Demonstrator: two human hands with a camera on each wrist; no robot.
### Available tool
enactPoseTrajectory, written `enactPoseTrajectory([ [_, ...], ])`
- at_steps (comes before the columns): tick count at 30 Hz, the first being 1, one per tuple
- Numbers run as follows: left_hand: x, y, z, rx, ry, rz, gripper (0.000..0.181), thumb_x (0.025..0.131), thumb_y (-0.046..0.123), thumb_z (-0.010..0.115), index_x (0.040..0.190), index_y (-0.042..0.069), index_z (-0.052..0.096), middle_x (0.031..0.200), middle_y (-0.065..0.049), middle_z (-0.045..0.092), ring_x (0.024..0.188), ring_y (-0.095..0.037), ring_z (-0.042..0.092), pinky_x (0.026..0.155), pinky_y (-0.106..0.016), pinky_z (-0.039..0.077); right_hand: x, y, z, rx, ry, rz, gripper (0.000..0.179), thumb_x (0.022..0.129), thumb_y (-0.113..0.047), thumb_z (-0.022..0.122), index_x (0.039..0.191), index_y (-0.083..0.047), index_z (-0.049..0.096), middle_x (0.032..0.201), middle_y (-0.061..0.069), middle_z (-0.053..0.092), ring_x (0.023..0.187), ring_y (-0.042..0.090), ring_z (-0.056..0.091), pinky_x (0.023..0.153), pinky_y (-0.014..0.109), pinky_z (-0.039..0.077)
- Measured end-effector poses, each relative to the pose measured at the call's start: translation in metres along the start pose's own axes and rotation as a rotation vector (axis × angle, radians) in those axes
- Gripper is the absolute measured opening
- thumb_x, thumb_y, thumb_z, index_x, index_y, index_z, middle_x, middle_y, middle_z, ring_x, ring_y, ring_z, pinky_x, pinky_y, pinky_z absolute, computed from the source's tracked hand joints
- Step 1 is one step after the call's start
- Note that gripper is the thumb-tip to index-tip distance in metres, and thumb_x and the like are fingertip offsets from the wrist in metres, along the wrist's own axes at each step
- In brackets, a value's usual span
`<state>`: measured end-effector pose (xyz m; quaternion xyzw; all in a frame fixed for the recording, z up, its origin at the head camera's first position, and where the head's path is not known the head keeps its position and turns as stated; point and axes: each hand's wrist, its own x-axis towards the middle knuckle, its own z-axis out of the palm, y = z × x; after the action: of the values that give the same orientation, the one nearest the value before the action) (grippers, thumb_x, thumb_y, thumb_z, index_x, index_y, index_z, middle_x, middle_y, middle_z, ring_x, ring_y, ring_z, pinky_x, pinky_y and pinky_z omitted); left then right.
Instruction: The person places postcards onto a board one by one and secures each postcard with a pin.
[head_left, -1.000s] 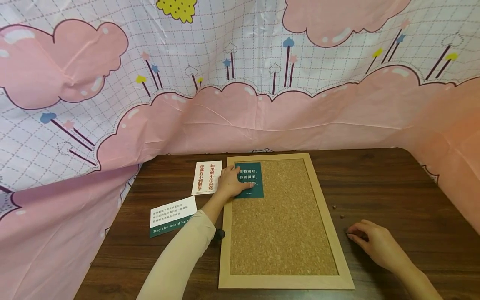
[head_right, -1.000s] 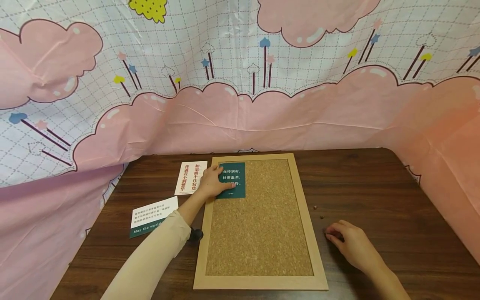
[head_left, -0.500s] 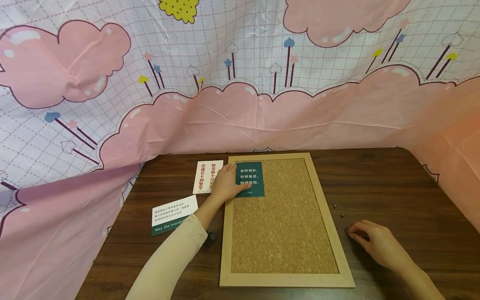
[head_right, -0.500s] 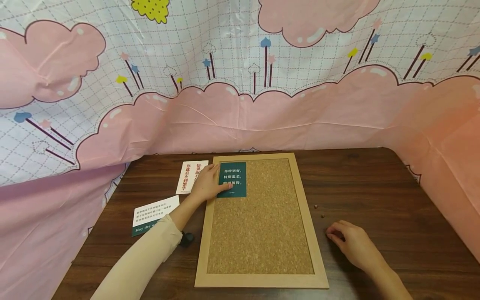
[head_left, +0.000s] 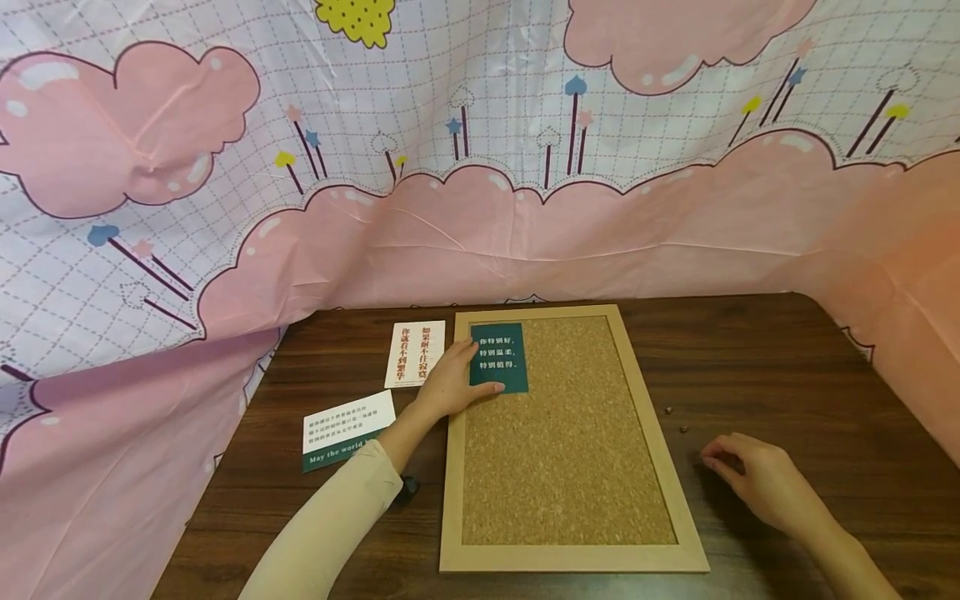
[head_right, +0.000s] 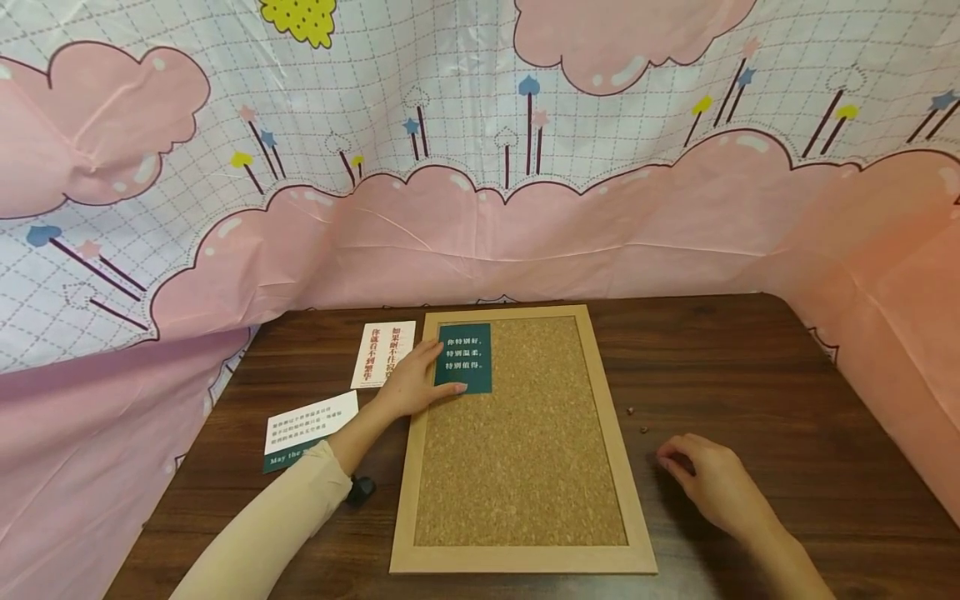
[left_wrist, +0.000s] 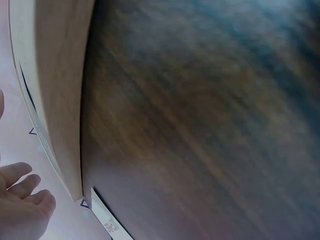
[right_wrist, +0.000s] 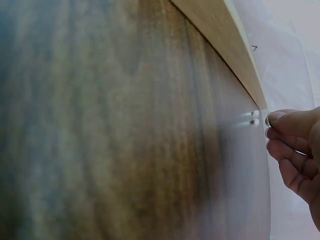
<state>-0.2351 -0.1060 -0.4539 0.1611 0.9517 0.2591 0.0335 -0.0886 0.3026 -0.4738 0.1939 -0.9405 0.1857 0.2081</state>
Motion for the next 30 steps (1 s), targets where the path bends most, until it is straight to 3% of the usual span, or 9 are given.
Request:
enactPoseTrajectory([
  [5,-0.003,0.001,-0.001,-0.005,0.010,-0.010,0.087,0.078,0.052,0.064,0.142,0.004,0.031,0.150,-0.014,0.026,0.139,-0.030,0.024,0.109,-0.048,0.028,0.004,0.000,-0.003,0.009,0.043,-0.009,0.026,0.061,0.000,0.078,0.076,-0.019,0.066,0.074,-0.011,0.064,0.067,0.001,0.060,0.060,0.007,0.041],
  [13,-0.007,0.002,0.001,0.053,-0.037,-0.033,0.087,0.079,0.055,0.061,0.142,0.002,0.032,0.150,-0.016,0.025,0.139,-0.032,0.022,0.110,-0.047,0.027,0.018,-0.002,-0.011,0.034,0.053,-0.014,0.027,0.064,0.002,0.077,0.078,-0.019,0.067,0.075,-0.011,0.065,0.069,0.000,0.060,0.061,0.007,0.042],
  [18,-0.008,-0.001,0.005,0.058,-0.036,-0.013,0.084,0.081,0.054,0.060,0.141,0.002,0.033,0.150,-0.016,0.024,0.139,-0.032,0.024,0.108,-0.046,0.030,0.038,-0.005,-0.018,0.045,0.050,-0.015,0.024,0.067,-0.001,0.076,0.079,-0.020,0.067,0.075,-0.011,0.066,0.067,-0.002,0.058,0.058,0.007,0.040],
  [25,-0.007,-0.007,0.011,0.051,-0.029,0.014,0.078,0.084,0.051,0.058,0.140,0.001,0.034,0.150,-0.014,0.027,0.138,-0.030,0.025,0.109,-0.046,0.029,0.070,-0.009,-0.024,0.042,0.058,-0.027,0.021,0.071,0.000,0.074,0.082,-0.017,0.068,0.079,-0.007,0.068,0.070,0.005,0.062,0.060,0.008,0.042],
  [30,-0.006,-0.008,0.014,0.085,-0.065,-0.001,0.076,0.086,0.050,0.055,0.141,0.002,0.033,0.151,-0.013,0.024,0.140,-0.031,0.020,0.110,-0.045,0.027,0.090,-0.010,-0.023,0.055,0.036,-0.010,0.014,0.077,-0.007,0.071,0.084,-0.019,0.068,0.080,-0.008,0.068,0.070,0.006,0.062,0.060,0.014,0.046],
])
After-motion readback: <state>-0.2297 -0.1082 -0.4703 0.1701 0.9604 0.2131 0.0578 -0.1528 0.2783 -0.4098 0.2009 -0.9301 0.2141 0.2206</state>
